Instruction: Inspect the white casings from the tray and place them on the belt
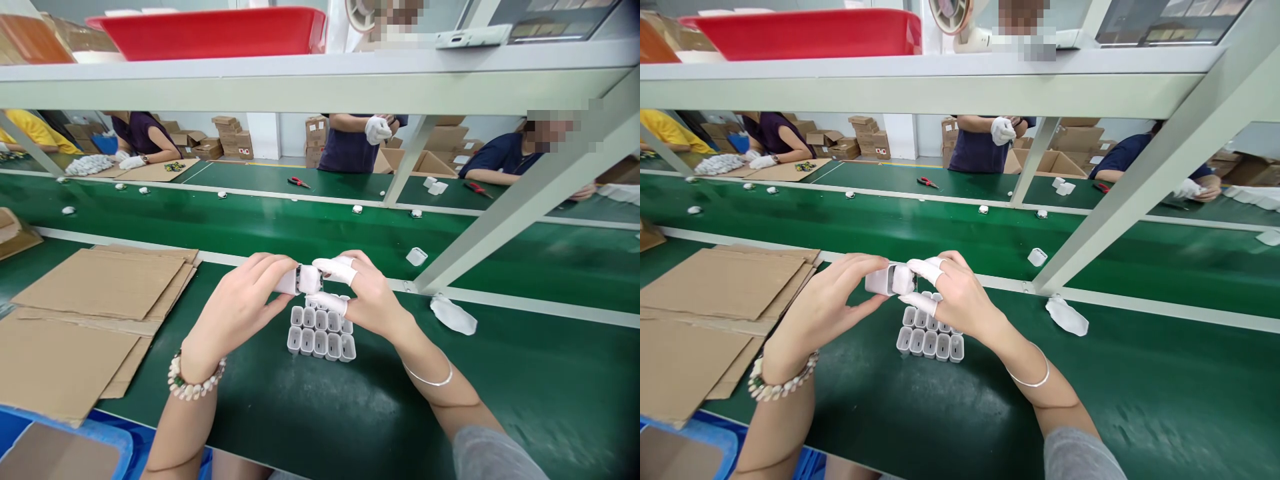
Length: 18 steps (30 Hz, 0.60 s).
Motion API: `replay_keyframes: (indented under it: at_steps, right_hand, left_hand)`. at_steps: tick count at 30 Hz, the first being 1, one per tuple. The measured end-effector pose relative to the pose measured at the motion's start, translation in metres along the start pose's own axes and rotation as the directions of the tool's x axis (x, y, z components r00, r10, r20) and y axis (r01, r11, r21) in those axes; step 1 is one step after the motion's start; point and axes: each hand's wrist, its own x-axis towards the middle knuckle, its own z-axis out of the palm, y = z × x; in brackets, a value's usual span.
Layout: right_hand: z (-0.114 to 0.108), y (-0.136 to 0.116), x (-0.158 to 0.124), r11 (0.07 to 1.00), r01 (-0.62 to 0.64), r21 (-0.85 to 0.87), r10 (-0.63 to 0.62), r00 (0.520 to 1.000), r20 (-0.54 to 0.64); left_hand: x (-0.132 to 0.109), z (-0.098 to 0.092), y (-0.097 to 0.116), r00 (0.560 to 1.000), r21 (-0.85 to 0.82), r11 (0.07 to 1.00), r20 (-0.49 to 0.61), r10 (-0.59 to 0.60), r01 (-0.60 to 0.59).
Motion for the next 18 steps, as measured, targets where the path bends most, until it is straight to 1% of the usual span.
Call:
replay_keyframes:
  at_steps: [3,7,11,14,16,18]
  right_hand:
    - [0.0015,0.0013,-0.0004,1.000,0.008,-0.008,-0.008,1.000,-0.004]
    - [0.0042,0.0031,-0.0003,1.000,0.000,0.029,0.001,1.000,-0.018]
    - [0.0058,0.0028,0.0000,0.998,-0.046,0.047,0.051,0.992,-0.115]
    - [0.0069,0.0027,-0.0004,0.998,0.025,0.064,-0.013,0.983,-0.183]
    - [0.0078,0.0028,-0.0005,0.994,0.077,0.075,-0.060,0.978,-0.202]
    - [0.0087,0.0026,-0.0005,0.991,0.102,0.081,-0.084,0.976,-0.203]
  left_hand:
    - [-0.0003,0.0004,0.0003,1.000,-0.002,1.000,0.002,-0.007,0.007]
    - [0.0002,0.0003,0.0013,1.000,-0.030,0.999,-0.021,-0.019,0.018]
    - [0.0003,0.0002,0.0028,0.995,-0.081,0.995,-0.078,-0.061,0.055]
    - [0.0000,0.0008,0.0048,0.989,-0.114,0.990,-0.110,-0.095,0.082]
    - [0.0001,0.0014,0.0064,0.985,-0.131,0.988,-0.140,-0.102,0.083]
    - [0.0004,0.0023,0.0082,0.978,-0.147,0.986,-0.177,-0.106,0.080]
